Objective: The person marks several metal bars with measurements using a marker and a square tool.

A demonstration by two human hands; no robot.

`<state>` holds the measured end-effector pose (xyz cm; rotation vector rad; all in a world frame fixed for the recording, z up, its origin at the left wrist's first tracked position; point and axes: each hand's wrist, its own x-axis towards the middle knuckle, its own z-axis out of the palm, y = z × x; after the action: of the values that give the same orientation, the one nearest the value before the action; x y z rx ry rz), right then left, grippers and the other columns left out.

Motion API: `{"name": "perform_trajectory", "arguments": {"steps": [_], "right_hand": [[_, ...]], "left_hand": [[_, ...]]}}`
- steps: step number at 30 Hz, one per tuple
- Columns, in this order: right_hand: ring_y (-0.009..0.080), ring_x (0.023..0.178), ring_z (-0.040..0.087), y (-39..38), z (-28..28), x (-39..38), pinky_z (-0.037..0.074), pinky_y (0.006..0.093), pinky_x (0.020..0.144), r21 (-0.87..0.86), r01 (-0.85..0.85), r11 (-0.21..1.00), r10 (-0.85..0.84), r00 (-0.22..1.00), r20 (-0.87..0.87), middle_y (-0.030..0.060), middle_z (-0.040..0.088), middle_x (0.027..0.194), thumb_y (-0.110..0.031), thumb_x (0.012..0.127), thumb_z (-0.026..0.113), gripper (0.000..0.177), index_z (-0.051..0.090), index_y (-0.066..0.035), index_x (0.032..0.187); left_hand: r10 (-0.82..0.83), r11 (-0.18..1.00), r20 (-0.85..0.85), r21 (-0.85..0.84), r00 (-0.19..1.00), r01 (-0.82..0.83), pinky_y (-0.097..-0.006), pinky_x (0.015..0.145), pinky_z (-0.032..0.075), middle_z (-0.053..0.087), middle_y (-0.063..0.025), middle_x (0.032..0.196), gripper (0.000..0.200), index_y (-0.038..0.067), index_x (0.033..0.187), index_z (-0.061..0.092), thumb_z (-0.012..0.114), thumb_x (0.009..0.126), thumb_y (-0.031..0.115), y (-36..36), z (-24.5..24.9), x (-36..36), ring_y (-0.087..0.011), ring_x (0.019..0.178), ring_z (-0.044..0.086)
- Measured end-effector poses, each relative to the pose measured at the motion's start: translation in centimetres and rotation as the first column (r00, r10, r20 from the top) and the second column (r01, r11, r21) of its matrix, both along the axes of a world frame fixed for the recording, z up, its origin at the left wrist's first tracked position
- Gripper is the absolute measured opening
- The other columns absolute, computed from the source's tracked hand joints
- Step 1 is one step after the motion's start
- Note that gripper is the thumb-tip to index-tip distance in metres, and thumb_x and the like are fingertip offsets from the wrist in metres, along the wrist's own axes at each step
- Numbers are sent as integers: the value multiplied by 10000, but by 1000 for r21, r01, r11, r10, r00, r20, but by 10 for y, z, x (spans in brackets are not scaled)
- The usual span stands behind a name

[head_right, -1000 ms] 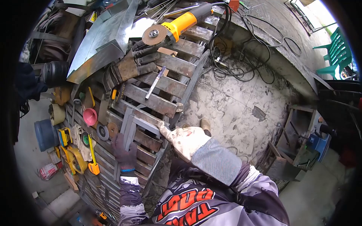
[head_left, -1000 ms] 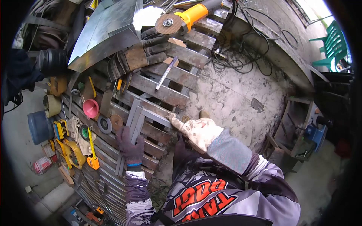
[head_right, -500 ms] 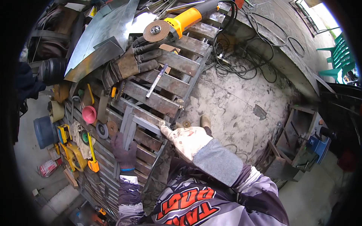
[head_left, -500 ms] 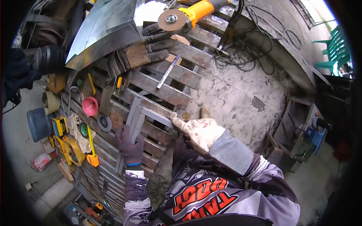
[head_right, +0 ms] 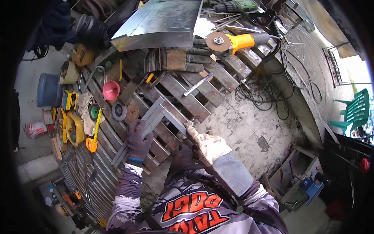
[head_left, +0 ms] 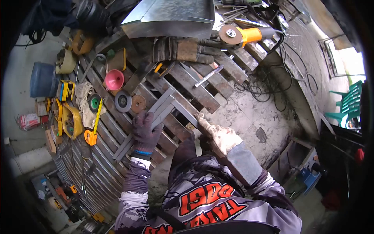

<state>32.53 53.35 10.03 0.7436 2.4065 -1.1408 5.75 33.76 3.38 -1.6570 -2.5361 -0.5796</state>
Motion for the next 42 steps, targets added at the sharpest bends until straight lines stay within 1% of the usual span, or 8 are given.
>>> {"name": "perform_trajectory", "arguments": {"steps": [3, 11, 14, 16, 20, 29, 31, 42], "right_hand": [[398, 1189, 715, -6, -5, 1, 558, 482, 1024, 35, 20, 999, -20, 1000, -13, 233, 726, 1293, -84, 941, 577, 756, 362, -122, 1665], [408, 1178, 716, -11, 8, -2, 564, 489, 1011, 66, 106, 992, -102, 993, -55, 232, 730, 1278, -143, 1003, 578, 699, 363, -174, 1668], [419, 1190, 707, -9, 19, -6, 560, 493, 1015, 45, 88, 995, -90, 995, 39, 240, 721, 1284, -141, 1019, 554, 697, 332, -192, 1678], [432, 1157, 716, -12, 16, -1, 567, 489, 974, 117, 82, 990, -76, 996, -50, 257, 718, 1274, -160, 1048, 469, 602, 387, -189, 1645], [435, 1171, 709, -13, 9, 3, 564, 491, 988, 114, 113, 987, -106, 993, -59, 259, 710, 1294, -171, 1046, 469, 610, 383, -192, 1649], [430, 1197, 695, -10, 6, 5, 554, 489, 1022, 90, 92, 992, -83, 992, -94, 240, 711, 1311, -123, 1005, 518, 667, 380, -180, 1655], [422, 1220, 687, -8, 12, 4, 547, 477, 1039, 77, 58, 995, -51, 995, -85, 272, 691, 1323, -86, 969, 525, 685, 374, -69, 1637], [419, 1176, 703, 0, 19, 1, 553, 474, 1021, 29, 54, 998, -53, 998, -45, 272, 704, 1288, -85, 983, 504, 700, 334, -83, 1663]], "left_hand": [[7, 1000, 17, -22, 1000, -7, -565, 1004, 490, 600, -191, 1296, 545, 77, 1296, 633, 777, 775, 147, -2, 0, 3, -436, 1162, 594], [13, 1000, 3, 27, 1000, -13, -563, 1011, 484, 597, -176, 1279, 518, 85, 1261, 656, 767, 766, 188, -2, -13, 0, -427, 1165, 597], [-5, 999, 0, 44, 1000, 5, -565, 1007, 486, 611, -178, 1271, 504, 77, 1251, 656, 784, 778, 195, -1, -9, 0, -421, 1157, 609], [-16, 999, -5, 43, 1000, 16, -567, 999, 490, 624, -181, 1268, 486, 69, 1235, 657, 800, 790, 201, -2, -9, 1, -415, 1151, 620], [-28, 997, 23, 75, 999, 26, -575, 1029, 477, 610, -185, 1306, 548, 70, 1287, 650, 804, 770, 164, -3, -11, 0, -435, 1175, 601], [-26, 1000, 49, 19, 998, 25, -579, 1012, 463, 609, -189, 1264, 569, 65, 1284, 618, 793, 744, 109, -2, -7, -2, -442, 1154, 591], [-35, 999, 38, 23, 999, 34, -577, 1006, 463, 608, -188, 1257, 563, 66, 1276, 614, 791, 743, 104, -1, -6, -2, -439, 1148, 591], [-40, 997, 52, 65, 998, 37, -565, 1020, 468, 617, -186, 1281, 566, 78, 1274, 634, 796, 731, 81, -4, -9, -2, -429, 1167, 595]]}}
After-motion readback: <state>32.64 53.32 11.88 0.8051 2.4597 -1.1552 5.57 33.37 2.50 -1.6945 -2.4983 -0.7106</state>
